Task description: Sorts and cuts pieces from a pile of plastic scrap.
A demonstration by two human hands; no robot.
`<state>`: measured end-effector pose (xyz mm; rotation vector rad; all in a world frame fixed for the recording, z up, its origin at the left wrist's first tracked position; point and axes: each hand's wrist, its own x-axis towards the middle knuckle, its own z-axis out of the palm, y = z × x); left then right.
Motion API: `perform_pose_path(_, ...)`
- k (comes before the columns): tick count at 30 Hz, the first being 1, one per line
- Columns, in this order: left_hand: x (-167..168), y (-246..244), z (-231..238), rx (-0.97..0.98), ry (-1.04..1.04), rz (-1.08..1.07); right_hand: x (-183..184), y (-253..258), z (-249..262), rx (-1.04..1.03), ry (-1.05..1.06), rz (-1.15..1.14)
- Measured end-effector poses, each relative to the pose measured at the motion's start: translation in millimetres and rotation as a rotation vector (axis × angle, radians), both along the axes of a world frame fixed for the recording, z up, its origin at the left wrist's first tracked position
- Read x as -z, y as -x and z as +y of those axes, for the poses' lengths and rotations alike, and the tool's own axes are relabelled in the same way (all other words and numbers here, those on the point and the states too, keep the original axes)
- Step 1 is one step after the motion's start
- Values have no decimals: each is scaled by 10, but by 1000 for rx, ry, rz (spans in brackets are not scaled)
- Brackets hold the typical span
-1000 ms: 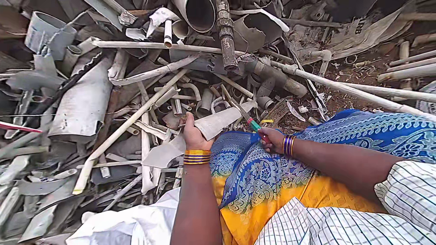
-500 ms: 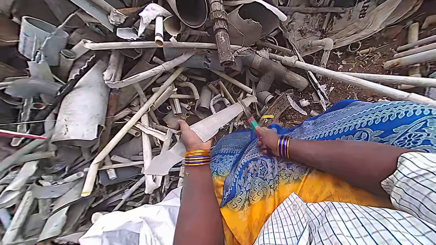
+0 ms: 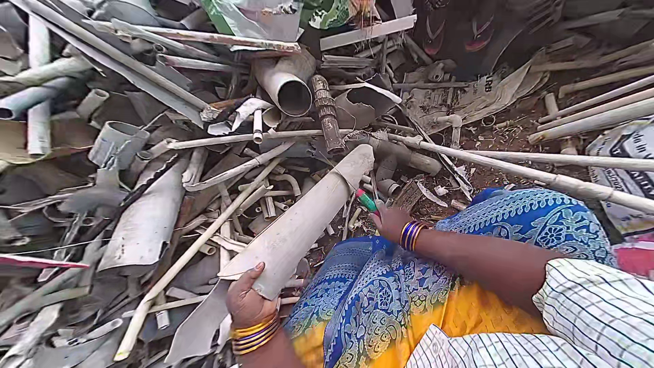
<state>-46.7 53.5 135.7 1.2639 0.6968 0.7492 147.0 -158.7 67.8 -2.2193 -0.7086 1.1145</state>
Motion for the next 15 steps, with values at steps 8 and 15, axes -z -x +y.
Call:
perform_pose_path(8,-362,761,-128,105,-106,-425,-740,-327,-541,213,-19,-412)
perform_pose_path(15,-538,721,-550,-106,114,-466,-562,148,-946,-51,-418,-1123)
